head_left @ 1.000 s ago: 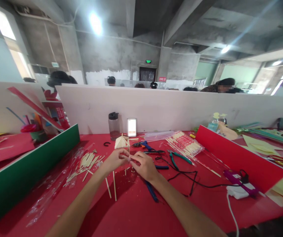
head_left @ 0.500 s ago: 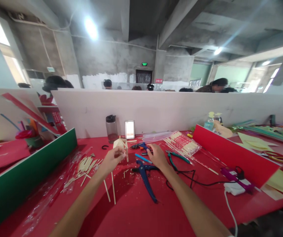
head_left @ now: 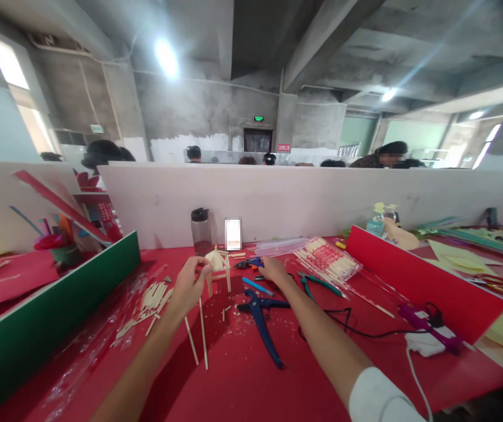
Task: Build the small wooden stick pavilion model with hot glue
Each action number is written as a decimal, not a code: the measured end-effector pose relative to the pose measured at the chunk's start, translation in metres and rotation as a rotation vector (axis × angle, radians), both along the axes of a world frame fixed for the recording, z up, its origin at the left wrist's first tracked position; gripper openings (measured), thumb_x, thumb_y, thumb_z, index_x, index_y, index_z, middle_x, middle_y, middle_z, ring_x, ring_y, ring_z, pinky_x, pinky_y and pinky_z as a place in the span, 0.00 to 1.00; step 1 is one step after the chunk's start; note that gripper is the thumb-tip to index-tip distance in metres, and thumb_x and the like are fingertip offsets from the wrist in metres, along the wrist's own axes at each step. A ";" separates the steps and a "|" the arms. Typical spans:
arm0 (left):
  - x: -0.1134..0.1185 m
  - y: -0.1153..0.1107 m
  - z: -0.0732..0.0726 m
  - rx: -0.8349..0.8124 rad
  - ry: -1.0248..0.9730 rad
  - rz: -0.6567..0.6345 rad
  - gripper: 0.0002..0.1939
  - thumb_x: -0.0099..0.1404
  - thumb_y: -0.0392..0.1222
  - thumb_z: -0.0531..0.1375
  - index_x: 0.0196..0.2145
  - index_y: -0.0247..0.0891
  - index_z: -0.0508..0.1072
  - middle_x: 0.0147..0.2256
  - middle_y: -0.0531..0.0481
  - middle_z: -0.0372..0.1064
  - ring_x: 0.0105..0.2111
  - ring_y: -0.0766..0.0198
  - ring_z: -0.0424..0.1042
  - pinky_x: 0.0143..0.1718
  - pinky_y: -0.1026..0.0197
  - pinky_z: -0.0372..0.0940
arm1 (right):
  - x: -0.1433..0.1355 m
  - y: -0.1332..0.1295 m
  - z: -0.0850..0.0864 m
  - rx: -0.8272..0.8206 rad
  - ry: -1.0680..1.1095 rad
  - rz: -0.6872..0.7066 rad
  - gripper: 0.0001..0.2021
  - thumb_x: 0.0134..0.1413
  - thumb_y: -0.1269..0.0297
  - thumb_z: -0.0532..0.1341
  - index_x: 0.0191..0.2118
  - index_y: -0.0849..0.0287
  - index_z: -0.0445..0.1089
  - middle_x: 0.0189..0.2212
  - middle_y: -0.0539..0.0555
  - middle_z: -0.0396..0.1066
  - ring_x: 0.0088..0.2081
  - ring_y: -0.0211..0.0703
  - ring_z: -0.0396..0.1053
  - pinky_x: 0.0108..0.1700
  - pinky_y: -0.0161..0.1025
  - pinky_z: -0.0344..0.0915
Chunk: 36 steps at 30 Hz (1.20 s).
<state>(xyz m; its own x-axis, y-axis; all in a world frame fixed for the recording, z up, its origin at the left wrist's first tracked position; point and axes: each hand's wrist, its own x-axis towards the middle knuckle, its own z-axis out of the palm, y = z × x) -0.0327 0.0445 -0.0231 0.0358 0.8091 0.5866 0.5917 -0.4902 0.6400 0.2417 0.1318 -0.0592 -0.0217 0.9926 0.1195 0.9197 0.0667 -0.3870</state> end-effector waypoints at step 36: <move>0.008 -0.006 -0.008 0.181 0.286 -0.005 0.10 0.70 0.38 0.47 0.41 0.38 0.66 0.42 0.40 0.71 0.47 0.52 0.70 0.47 0.50 0.66 | -0.012 -0.098 0.027 0.298 0.787 0.395 0.17 0.59 0.49 0.57 0.33 0.59 0.72 0.24 0.50 0.67 0.28 0.42 0.65 0.32 0.37 0.61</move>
